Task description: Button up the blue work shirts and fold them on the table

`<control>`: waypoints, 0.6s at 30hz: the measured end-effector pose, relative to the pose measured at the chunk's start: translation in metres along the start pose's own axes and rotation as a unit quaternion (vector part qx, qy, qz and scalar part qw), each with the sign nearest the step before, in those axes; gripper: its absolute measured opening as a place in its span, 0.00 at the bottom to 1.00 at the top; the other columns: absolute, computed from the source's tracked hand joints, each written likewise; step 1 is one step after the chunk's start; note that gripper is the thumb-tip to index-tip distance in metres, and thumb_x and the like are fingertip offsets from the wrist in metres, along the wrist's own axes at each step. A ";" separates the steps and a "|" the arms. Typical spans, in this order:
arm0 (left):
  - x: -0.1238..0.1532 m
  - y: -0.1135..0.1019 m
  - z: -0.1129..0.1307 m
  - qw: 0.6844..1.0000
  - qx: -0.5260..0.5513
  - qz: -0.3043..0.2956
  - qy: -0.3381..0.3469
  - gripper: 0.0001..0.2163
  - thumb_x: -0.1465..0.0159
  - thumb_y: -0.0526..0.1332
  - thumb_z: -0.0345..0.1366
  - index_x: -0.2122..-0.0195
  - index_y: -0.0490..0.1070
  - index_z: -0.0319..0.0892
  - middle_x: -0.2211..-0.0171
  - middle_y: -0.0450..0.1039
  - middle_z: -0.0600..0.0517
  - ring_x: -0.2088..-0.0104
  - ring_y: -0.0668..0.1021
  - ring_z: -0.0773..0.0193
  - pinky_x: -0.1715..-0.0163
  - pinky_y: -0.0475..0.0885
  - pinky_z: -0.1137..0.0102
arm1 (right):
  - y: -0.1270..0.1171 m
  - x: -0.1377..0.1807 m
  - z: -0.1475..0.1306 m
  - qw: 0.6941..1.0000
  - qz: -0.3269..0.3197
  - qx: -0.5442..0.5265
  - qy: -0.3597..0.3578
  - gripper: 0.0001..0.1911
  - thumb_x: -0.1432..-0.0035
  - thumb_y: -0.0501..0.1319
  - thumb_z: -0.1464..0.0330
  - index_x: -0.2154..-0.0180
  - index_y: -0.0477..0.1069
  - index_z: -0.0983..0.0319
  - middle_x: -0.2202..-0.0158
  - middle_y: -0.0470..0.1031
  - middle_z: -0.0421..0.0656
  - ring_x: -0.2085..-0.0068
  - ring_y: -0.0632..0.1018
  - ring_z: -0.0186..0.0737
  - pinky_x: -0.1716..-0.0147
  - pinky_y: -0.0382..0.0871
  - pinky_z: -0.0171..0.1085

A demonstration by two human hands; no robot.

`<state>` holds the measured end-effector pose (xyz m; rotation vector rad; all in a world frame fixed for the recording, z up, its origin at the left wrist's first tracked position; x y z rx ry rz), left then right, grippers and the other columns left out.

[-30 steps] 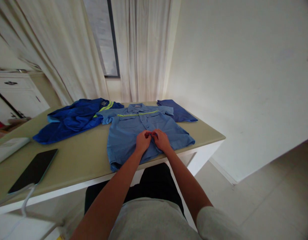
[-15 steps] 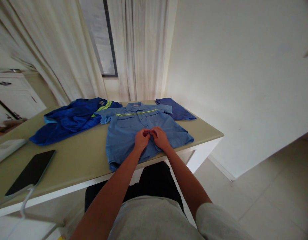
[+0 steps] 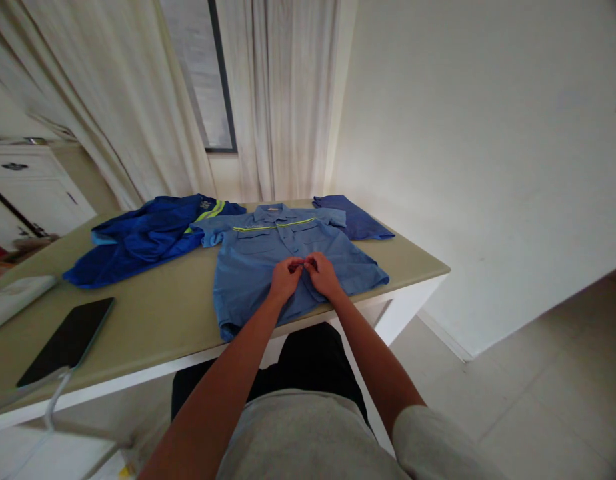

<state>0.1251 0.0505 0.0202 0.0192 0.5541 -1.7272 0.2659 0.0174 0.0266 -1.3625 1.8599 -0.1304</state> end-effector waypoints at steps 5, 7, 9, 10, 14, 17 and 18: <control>0.003 0.001 0.005 0.998 -0.056 -0.014 0.017 0.12 0.36 0.66 0.29 0.52 0.82 0.41 0.64 0.83 0.49 0.68 0.80 0.63 0.62 0.76 0.68 | 0.005 -0.003 0.026 0.990 -0.022 -0.095 0.105 0.04 0.42 0.61 0.67 0.65 0.74 0.59 0.68 0.77 0.40 0.65 0.75 0.40 0.61 0.70 0.38; 0.005 0.000 0.009 0.995 -0.087 -0.014 0.037 0.13 0.36 0.67 0.29 0.51 0.82 0.43 0.63 0.83 0.50 0.68 0.79 0.63 0.61 0.75 0.67 | 0.005 -0.003 0.030 0.985 -0.025 -0.121 0.122 0.05 0.43 0.62 0.65 0.66 0.75 0.60 0.70 0.77 0.39 0.67 0.75 0.39 0.64 0.69 0.36; 0.007 0.000 0.014 0.992 -0.116 -0.012 0.055 0.15 0.37 0.68 0.28 0.50 0.82 0.44 0.62 0.82 0.50 0.66 0.79 0.62 0.58 0.74 0.66 | 0.004 -0.003 0.030 0.982 -0.020 -0.138 0.123 0.07 0.43 0.63 0.64 0.67 0.75 0.60 0.70 0.78 0.40 0.67 0.75 0.39 0.64 0.69 0.36; 0.008 0.000 0.016 0.990 -0.129 -0.010 0.058 0.15 0.38 0.68 0.28 0.50 0.81 0.45 0.62 0.82 0.50 0.64 0.79 0.61 0.57 0.74 0.66 | 0.002 -0.003 0.028 0.982 -0.015 -0.143 0.119 0.08 0.44 0.63 0.63 0.67 0.76 0.60 0.70 0.78 0.40 0.67 0.76 0.39 0.64 0.69 0.36; 0.010 -0.003 0.017 0.987 -0.153 0.015 0.038 0.14 0.37 0.68 0.29 0.51 0.80 0.46 0.62 0.82 0.50 0.59 0.81 0.58 0.53 0.74 0.65 | -0.002 -0.002 0.016 0.985 -0.011 -0.146 0.090 0.10 0.43 0.64 0.61 0.66 0.78 0.60 0.68 0.81 0.41 0.66 0.77 0.39 0.64 0.70 0.36; 0.011 -0.007 0.014 0.988 -0.150 0.032 0.019 0.10 0.37 0.69 0.31 0.54 0.81 0.44 0.62 0.82 0.48 0.58 0.82 0.57 0.52 0.73 0.64 | -0.005 -0.001 0.009 0.988 -0.006 -0.135 0.075 0.10 0.42 0.64 0.62 0.65 0.81 0.60 0.67 0.82 0.42 0.65 0.78 0.40 0.63 0.71 0.37; 0.011 -0.007 0.013 0.988 -0.148 0.032 0.015 0.09 0.37 0.70 0.32 0.55 0.81 0.44 0.62 0.83 0.48 0.59 0.82 0.57 0.53 0.73 0.64 | -0.007 -0.001 0.007 0.989 -0.001 -0.127 0.071 0.10 0.41 0.63 0.63 0.64 0.81 0.60 0.66 0.82 0.42 0.65 0.78 0.40 0.62 0.71 0.37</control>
Point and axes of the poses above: each hand's wrist, its own x-axis away from the middle knuckle, its own y-axis out of the palm, z = x × y, the point moved 7 cm from there along -x, towards the middle knuckle
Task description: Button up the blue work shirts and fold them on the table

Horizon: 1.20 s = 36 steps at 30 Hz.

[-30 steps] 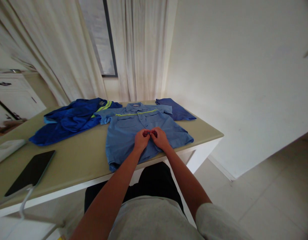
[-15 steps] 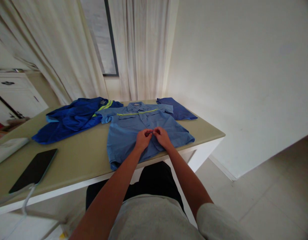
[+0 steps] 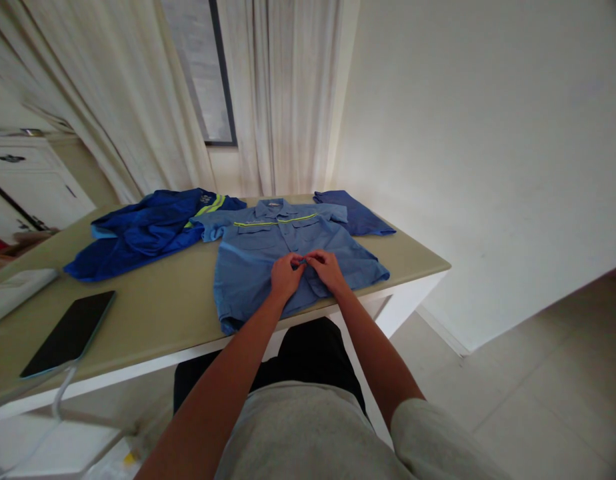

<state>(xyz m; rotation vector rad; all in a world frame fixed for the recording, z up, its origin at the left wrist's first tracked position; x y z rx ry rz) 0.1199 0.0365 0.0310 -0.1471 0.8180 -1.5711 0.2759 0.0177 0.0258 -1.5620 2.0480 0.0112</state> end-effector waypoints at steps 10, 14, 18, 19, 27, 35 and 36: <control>-0.002 0.006 -0.004 1.000 0.004 -0.016 0.017 0.05 0.34 0.68 0.33 0.57 0.81 0.44 0.59 0.83 0.47 0.59 0.82 0.57 0.53 0.74 0.64 | -0.003 0.002 -0.002 0.999 0.018 0.027 -0.001 0.12 0.41 0.60 0.67 0.64 0.84 0.58 0.65 0.84 0.42 0.63 0.80 0.42 0.57 0.73 0.39; -0.001 0.008 -0.003 0.999 -0.011 -0.018 0.026 0.06 0.34 0.67 0.32 0.56 0.81 0.43 0.58 0.83 0.47 0.58 0.82 0.56 0.52 0.73 0.64 | -0.003 0.002 -0.002 0.999 0.020 0.025 -0.001 0.12 0.41 0.60 0.67 0.66 0.83 0.58 0.66 0.84 0.41 0.64 0.80 0.42 0.60 0.72 0.38; 0.000 0.008 -0.001 0.999 -0.010 -0.017 0.030 0.05 0.33 0.66 0.33 0.56 0.80 0.43 0.59 0.82 0.47 0.58 0.81 0.57 0.53 0.73 0.64 | -0.003 0.001 -0.001 0.999 0.024 0.022 0.005 0.12 0.42 0.60 0.67 0.66 0.83 0.58 0.67 0.83 0.41 0.65 0.80 0.42 0.61 0.72 0.38; 0.000 0.008 -0.001 0.999 -0.009 -0.018 0.031 0.05 0.33 0.66 0.33 0.57 0.80 0.43 0.59 0.82 0.47 0.58 0.81 0.57 0.53 0.73 0.64 | -0.004 0.001 0.000 0.999 0.025 0.020 0.005 0.12 0.42 0.60 0.67 0.66 0.83 0.59 0.67 0.83 0.42 0.65 0.80 0.42 0.61 0.72 0.38; -0.001 0.010 -0.002 0.999 0.005 -0.026 0.025 0.03 0.33 0.67 0.35 0.60 0.78 0.43 0.61 0.82 0.48 0.60 0.81 0.59 0.57 0.72 0.66 | -0.004 0.001 -0.004 0.999 0.019 0.033 -0.004 0.12 0.39 0.60 0.63 0.67 0.82 0.61 0.69 0.82 0.42 0.67 0.78 0.41 0.64 0.69 0.36; -0.002 0.009 -0.002 0.999 0.003 -0.021 0.029 0.05 0.34 0.69 0.36 0.60 0.78 0.42 0.62 0.80 0.48 0.62 0.80 0.60 0.58 0.71 0.67 | -0.004 0.001 -0.004 0.999 0.016 0.030 -0.017 0.16 0.36 0.60 0.60 0.69 0.81 0.61 0.67 0.83 0.44 0.64 0.80 0.43 0.61 0.71 0.38; -0.002 0.009 -0.002 0.999 0.002 -0.019 0.031 0.05 0.35 0.69 0.36 0.60 0.78 0.42 0.62 0.80 0.49 0.61 0.79 0.60 0.58 0.71 0.67 | -0.004 0.001 -0.004 0.999 0.018 0.034 -0.015 0.16 0.36 0.60 0.59 0.68 0.82 0.61 0.67 0.83 0.44 0.64 0.80 0.43 0.61 0.71 0.38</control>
Point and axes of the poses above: each hand's wrist, its own x-axis away from the middle knuckle, its own y-axis out of the palm, z = x × y, the point moved 7 cm from there along -x, towards the middle knuckle
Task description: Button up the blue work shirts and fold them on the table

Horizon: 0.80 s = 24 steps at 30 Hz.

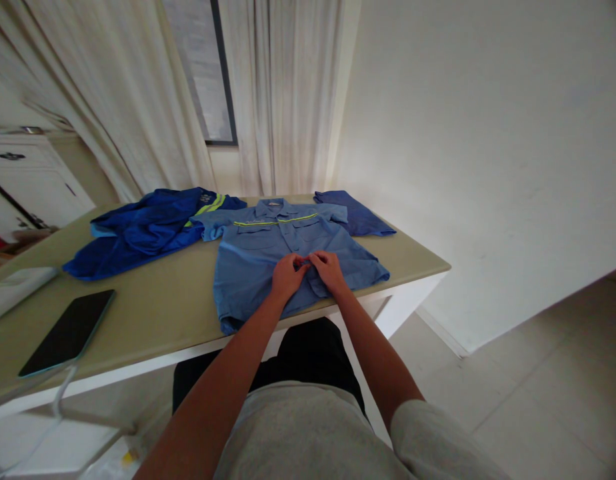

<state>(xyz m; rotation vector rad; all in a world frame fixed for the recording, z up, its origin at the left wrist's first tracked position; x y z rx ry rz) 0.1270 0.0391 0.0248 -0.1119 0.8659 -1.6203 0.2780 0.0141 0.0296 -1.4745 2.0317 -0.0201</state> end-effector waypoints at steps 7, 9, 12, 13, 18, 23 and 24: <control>0.001 0.001 0.002 1.000 -0.010 -0.002 0.020 0.06 0.31 0.66 0.38 0.60 0.78 0.42 0.60 0.80 0.48 0.60 0.79 0.59 0.56 0.71 0.66 | 0.001 -0.001 0.003 1.000 0.003 0.019 0.000 0.14 0.37 0.60 0.60 0.69 0.80 0.60 0.70 0.80 0.42 0.68 0.77 0.40 0.65 0.68 0.36; 0.001 0.001 0.004 1.000 -0.007 -0.006 0.025 0.06 0.30 0.63 0.38 0.59 0.78 0.42 0.59 0.81 0.48 0.60 0.80 0.60 0.56 0.72 0.66 | 0.001 -0.001 0.004 1.000 0.000 0.017 0.004 0.11 0.38 0.62 0.62 0.67 0.80 0.60 0.69 0.81 0.42 0.67 0.78 0.40 0.63 0.69 0.37; 0.002 0.002 0.005 1.000 -0.005 -0.012 0.028 0.07 0.28 0.60 0.38 0.58 0.77 0.43 0.58 0.81 0.48 0.59 0.80 0.59 0.55 0.72 0.66 | 0.001 -0.001 0.006 1.000 -0.001 0.012 0.014 0.08 0.41 0.63 0.64 0.64 0.80 0.60 0.68 0.81 0.42 0.67 0.77 0.39 0.63 0.71 0.37; 0.002 0.002 0.006 0.999 -0.007 -0.015 0.028 0.08 0.28 0.59 0.38 0.58 0.77 0.43 0.58 0.81 0.48 0.58 0.80 0.58 0.55 0.72 0.65 | 0.001 -0.001 0.006 1.000 -0.001 0.009 0.014 0.08 0.42 0.63 0.65 0.63 0.80 0.60 0.68 0.81 0.42 0.68 0.77 0.39 0.63 0.71 0.37; 0.002 0.004 0.004 0.999 -0.033 -0.031 0.009 0.09 0.26 0.56 0.36 0.57 0.77 0.43 0.57 0.81 0.46 0.56 0.80 0.56 0.52 0.72 0.64 | 0.003 0.000 0.007 1.000 -0.011 0.005 0.007 0.09 0.43 0.64 0.65 0.63 0.80 0.61 0.70 0.79 0.41 0.70 0.75 0.38 0.66 0.70 0.37; 0.003 0.006 0.006 0.998 -0.041 -0.037 0.026 0.12 0.25 0.52 0.32 0.54 0.76 0.42 0.53 0.81 0.44 0.50 0.80 0.55 0.47 0.71 0.62 | 0.003 -0.001 0.009 0.999 -0.003 0.031 -0.013 0.09 0.45 0.64 0.68 0.61 0.81 0.61 0.64 0.81 0.43 0.67 0.76 0.38 0.63 0.72 0.38; 0.003 0.006 0.006 0.998 -0.040 -0.036 0.028 0.13 0.25 0.52 0.32 0.53 0.77 0.42 0.53 0.81 0.45 0.50 0.80 0.55 0.46 0.71 0.62 | 0.002 -0.001 0.009 0.999 0.002 0.035 -0.021 0.10 0.46 0.64 0.69 0.61 0.81 0.61 0.62 0.81 0.44 0.66 0.76 0.38 0.61 0.73 0.38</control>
Point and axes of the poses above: each hand's wrist, its own x-axis away from the middle knuckle, its own y-axis out of the palm, z = x × y, the point moved 7 cm from there along -x, towards the middle knuckle
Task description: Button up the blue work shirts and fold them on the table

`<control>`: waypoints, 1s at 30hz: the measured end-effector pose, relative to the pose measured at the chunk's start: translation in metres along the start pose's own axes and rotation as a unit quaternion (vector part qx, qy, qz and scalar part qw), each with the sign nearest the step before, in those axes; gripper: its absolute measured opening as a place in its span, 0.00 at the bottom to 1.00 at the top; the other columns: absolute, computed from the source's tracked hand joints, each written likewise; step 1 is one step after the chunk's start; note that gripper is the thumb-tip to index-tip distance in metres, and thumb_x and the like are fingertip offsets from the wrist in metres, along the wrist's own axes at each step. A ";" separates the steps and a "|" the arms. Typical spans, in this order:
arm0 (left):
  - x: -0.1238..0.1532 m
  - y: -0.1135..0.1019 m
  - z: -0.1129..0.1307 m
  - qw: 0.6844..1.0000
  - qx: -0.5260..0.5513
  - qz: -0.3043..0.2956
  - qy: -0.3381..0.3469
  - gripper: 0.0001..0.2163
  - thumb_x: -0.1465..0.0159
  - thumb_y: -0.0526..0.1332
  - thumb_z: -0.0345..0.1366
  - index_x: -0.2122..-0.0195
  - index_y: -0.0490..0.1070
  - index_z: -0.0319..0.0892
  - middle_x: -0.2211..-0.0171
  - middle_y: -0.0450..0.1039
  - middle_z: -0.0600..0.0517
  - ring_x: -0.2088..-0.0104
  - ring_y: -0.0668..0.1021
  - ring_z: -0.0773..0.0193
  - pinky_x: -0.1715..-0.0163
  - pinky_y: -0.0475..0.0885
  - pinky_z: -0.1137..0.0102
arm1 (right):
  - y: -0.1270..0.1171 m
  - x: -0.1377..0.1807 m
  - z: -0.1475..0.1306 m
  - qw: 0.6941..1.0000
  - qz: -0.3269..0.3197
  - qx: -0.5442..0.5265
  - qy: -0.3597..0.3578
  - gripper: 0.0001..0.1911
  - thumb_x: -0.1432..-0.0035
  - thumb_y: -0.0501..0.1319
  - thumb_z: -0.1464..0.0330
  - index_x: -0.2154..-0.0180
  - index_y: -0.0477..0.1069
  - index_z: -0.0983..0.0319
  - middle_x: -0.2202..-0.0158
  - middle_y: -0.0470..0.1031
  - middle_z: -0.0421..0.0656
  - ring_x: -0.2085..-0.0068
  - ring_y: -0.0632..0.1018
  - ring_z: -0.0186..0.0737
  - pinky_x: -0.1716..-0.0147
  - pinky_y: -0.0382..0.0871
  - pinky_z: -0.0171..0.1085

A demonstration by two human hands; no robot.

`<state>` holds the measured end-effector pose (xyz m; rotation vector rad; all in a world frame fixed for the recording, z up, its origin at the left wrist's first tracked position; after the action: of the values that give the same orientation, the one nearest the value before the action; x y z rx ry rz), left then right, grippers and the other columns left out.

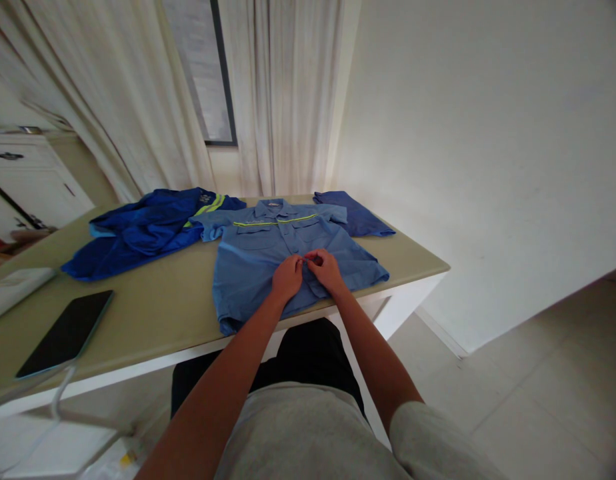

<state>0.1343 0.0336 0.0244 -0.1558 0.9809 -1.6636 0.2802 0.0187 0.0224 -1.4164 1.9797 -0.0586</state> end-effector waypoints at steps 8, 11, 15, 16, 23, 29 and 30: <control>0.000 0.001 -0.003 1.000 -0.005 -0.002 0.001 0.08 0.31 0.62 0.32 0.52 0.77 0.42 0.56 0.79 0.46 0.55 0.79 0.57 0.50 0.72 0.64 | 0.001 -0.001 0.002 1.000 -0.015 0.001 0.009 0.12 0.47 0.62 0.72 0.60 0.80 0.60 0.61 0.83 0.43 0.65 0.77 0.39 0.59 0.74 0.39; 0.000 -0.001 -0.004 1.000 0.005 0.011 -0.007 0.08 0.31 0.62 0.31 0.52 0.76 0.44 0.57 0.78 0.48 0.55 0.79 0.58 0.50 0.72 0.64 | -0.001 -0.001 0.001 1.000 -0.011 0.003 0.015 0.09 0.45 0.64 0.70 0.61 0.80 0.60 0.61 0.83 0.44 0.66 0.77 0.39 0.60 0.74 0.39; 0.000 -0.003 -0.006 0.999 0.028 0.019 -0.030 0.08 0.29 0.61 0.33 0.50 0.74 0.46 0.57 0.80 0.49 0.55 0.80 0.58 0.52 0.72 0.65 | -0.001 0.000 0.000 1.000 -0.009 0.012 0.017 0.09 0.44 0.65 0.68 0.61 0.80 0.61 0.63 0.82 0.44 0.67 0.77 0.39 0.61 0.73 0.39; 0.001 -0.004 -0.006 0.999 0.031 0.019 -0.034 0.08 0.29 0.61 0.34 0.50 0.74 0.46 0.57 0.80 0.49 0.55 0.81 0.57 0.53 0.72 0.65 | -0.001 0.000 0.000 1.000 -0.011 0.014 0.018 0.09 0.44 0.65 0.68 0.61 0.80 0.61 0.63 0.82 0.44 0.67 0.77 0.39 0.60 0.73 0.39; 0.002 -0.004 -0.004 0.999 0.021 0.005 -0.041 0.10 0.28 0.58 0.32 0.48 0.73 0.47 0.56 0.81 0.49 0.54 0.81 0.56 0.53 0.72 0.65 | 0.001 0.000 0.000 0.999 -0.018 0.021 0.025 0.08 0.43 0.65 0.68 0.61 0.80 0.61 0.63 0.82 0.43 0.67 0.77 0.38 0.60 0.73 0.38; 0.003 -0.005 -0.003 0.999 0.032 0.003 -0.034 0.09 0.28 0.59 0.35 0.49 0.74 0.46 0.55 0.81 0.48 0.54 0.82 0.56 0.52 0.72 0.64 | 0.000 0.000 0.000 0.999 -0.016 0.019 0.029 0.07 0.44 0.66 0.69 0.61 0.80 0.61 0.64 0.82 0.43 0.68 0.77 0.38 0.61 0.72 0.38; 0.003 -0.005 -0.004 0.999 0.035 0.004 -0.038 0.08 0.28 0.60 0.36 0.50 0.74 0.46 0.56 0.81 0.48 0.54 0.82 0.56 0.53 0.72 0.64 | -0.001 0.000 -0.001 0.999 -0.016 0.014 0.032 0.07 0.44 0.66 0.69 0.61 0.80 0.61 0.65 0.82 0.42 0.68 0.76 0.38 0.61 0.72 0.38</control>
<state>0.1272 0.0335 0.0243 -0.1657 0.8642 -1.6699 0.2802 0.0179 0.0229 -1.4454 1.9991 -0.1474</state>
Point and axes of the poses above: each hand's wrist, its own x-axis away from the middle knuckle, its own y-axis out of the palm, z = x × y, the point moved 7 cm from there along -x, towards the middle knuckle
